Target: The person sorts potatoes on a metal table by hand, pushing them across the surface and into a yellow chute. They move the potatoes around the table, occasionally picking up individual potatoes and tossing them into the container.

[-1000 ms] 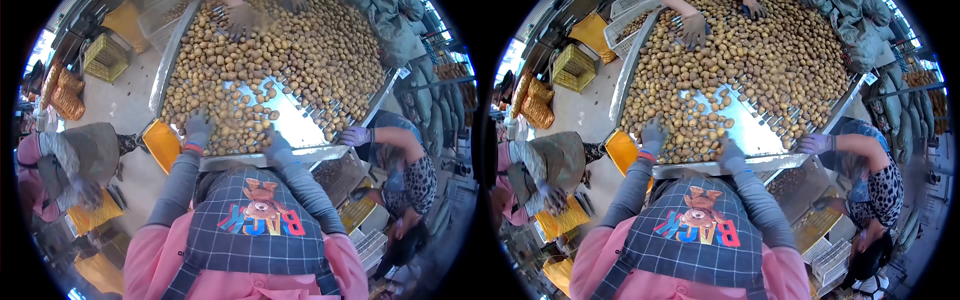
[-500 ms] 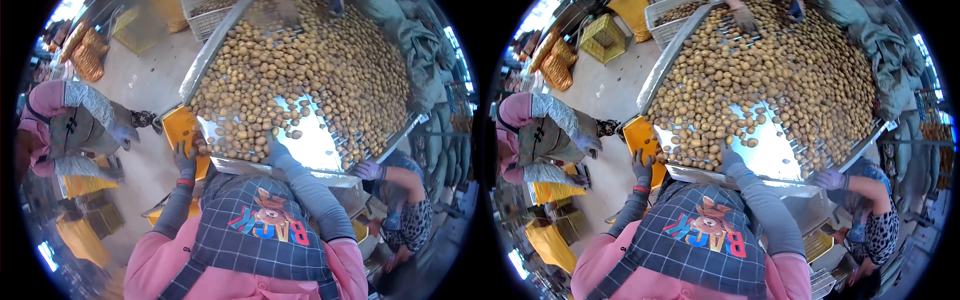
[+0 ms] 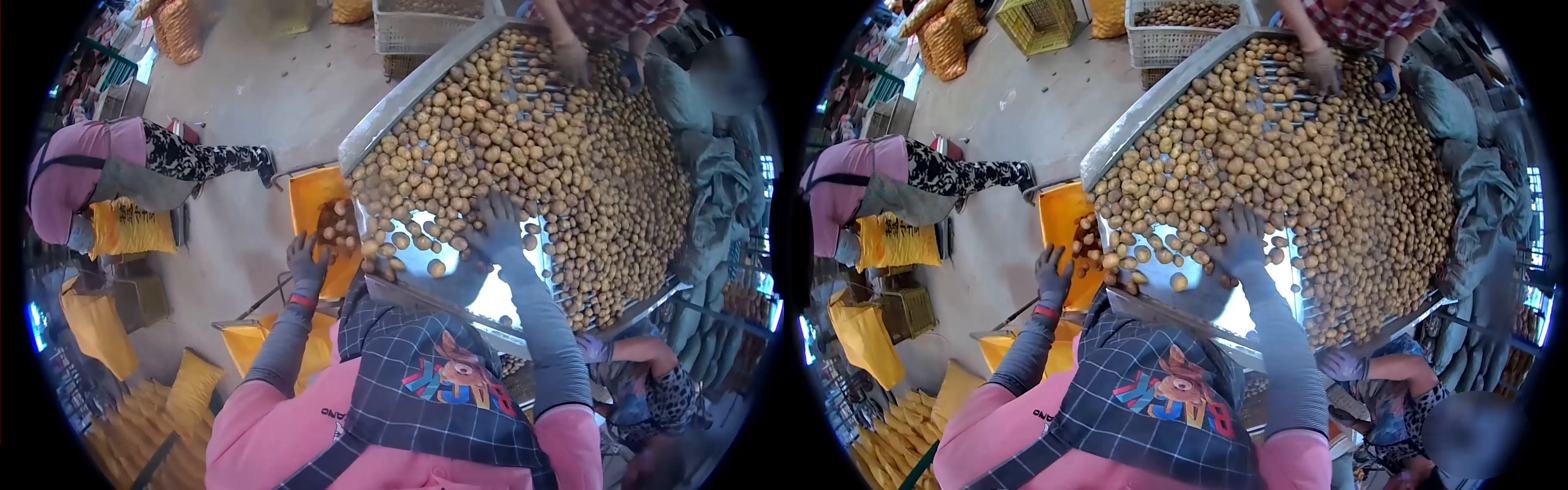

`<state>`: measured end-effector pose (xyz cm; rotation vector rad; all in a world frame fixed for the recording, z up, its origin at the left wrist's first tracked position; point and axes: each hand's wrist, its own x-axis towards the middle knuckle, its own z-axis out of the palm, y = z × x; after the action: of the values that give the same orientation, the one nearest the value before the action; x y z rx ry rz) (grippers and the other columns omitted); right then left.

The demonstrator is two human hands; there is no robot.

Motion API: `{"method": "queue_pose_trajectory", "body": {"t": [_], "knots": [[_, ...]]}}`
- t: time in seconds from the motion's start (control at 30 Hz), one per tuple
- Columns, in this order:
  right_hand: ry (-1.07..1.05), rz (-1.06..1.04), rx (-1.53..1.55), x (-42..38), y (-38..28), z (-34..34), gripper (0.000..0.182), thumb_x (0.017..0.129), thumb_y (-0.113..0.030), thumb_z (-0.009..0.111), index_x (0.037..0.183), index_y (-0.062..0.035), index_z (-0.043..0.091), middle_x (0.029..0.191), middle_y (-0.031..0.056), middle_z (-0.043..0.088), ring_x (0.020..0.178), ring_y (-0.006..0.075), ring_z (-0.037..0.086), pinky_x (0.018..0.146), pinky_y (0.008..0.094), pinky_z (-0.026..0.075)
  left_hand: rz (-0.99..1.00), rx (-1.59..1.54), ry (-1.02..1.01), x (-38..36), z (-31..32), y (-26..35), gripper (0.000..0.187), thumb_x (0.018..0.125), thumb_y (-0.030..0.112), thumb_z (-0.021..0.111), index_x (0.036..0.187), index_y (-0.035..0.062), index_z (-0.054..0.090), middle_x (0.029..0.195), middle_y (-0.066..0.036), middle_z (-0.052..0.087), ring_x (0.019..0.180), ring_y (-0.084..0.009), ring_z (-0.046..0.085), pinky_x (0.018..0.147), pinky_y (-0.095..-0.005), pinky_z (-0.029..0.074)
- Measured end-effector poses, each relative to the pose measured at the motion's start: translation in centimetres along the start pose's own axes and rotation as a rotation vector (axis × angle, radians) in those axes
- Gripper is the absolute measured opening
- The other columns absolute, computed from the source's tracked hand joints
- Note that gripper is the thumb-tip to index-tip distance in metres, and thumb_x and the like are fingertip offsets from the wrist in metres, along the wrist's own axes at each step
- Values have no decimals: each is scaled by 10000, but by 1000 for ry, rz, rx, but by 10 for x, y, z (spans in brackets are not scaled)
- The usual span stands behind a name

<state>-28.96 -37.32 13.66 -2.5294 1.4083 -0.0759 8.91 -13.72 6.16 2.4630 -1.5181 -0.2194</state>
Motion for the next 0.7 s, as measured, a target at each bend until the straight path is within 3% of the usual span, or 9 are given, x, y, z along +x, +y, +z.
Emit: {"method": "queue_pose_trajectory", "body": {"t": [0.03, 0.17, 0.23, 0.33, 0.4, 0.47, 0.53, 0.63, 0.7], "knots": [[-129, -44, 2, -25, 4, 17, 893, 797, -568, 695, 1521, -151, 379, 1608, 207, 248, 1488, 428, 192, 1205, 589, 166, 9, -127, 90, 17, -16, 8, 401, 866, 287, 703, 1217, 95, 680, 1265, -167, 637, 1151, -375, 593, 1004, -477, 447], [-508, -95, 45, -52, -96, 27, 823, 831, -548, 661, 1512, -165, 403, 1608, 195, 266, 1508, 413, 178, 1197, 630, 138, 190, -444, 87, 109, -49, 89, 350, 871, 225, 700, 1190, 81, 685, 1202, -142, 672, 1047, -361, 634, 920, -462, 494], [-106, -481, 185, -61, -107, 69, 617, 837, -441, 664, 1378, -166, 556, 1497, 157, 432, 1451, 384, 309, 1186, 612, 199, 256, -437, 12, 146, -40, 135, 392, 868, 251, 701, 1223, 88, 668, 1252, -147, 651, 1115, -361, 609, 961, -472, 474], [-101, -832, 375, -5, -97, 39, 380, 807, -327, 672, 1148, -162, 685, 1283, 106, 596, 1310, 327, 486, 1152, 557, 301, 410, -267, 135, 162, -25, 185, 499, 871, 323, 683, 1328, 138, 604, 1403, -145, 547, 1289, -398, 487, 1059, -530, 392], [-246, -382, 135, 58, -84, -62, 199, 754, -215, 698, 939, -144, 707, 1018, 76, 672, 997, 274, 619, 934, 454, 452, 565, 47, -102, 130, -14, 196, 635, 857, 360, 686, 1440, 179, 509, 1549, -143, 387, 1401, -481, 318, 1134, -598, 285], [402, -274, 394, 86, 10, -54, 244, 729, -201, 715, 951, -104, 690, 974, 86, 652, 931, 302, 599, 881, 442, 450, 648, -21, -202, 92, -7, 181, 658, 818, 381, 706, 1433, 235, 521, 1566, -116, 365, 1405, -511, 297, 1118, -656, 264], [346, 203, 84, 85, 92, -46, 510, 837, -329, 699, 1300, -135, 613, 1360, 198, 544, 1215, 415, 518, 1028, 494, 438, 669, -120, -308, 58, -24, 170, 531, 797, 316, 715, 1317, 258, 627, 1510, -124, 453, 1392, -461, 360, 1114, -637, 287], [234, 206, -257, 44, 94, -19, 579, 890, -492, 634, 1404, -239, 556, 1445, 201, 455, 1352, 444, 385, 1119, 580, 339, 793, -194, -333, 56, -38, 142, 502, 777, 261, 744, 1271, 212, 664, 1418, -145, 551, 1341, -397, 460, 1091, -629, 320], [168, 309, 49, 27, 50, -8, 619, 888, -558, 617, 1439, -296, 513, 1496, 197, 376, 1374, 448, 345, 1126, 644, 287, 704, -328, -256, 104, -34, 154, 494, 791, 238, 732, 1276, 181, 656, 1356, -145, 586, 1283, -391, 501, 1060, -560, 377]]}}
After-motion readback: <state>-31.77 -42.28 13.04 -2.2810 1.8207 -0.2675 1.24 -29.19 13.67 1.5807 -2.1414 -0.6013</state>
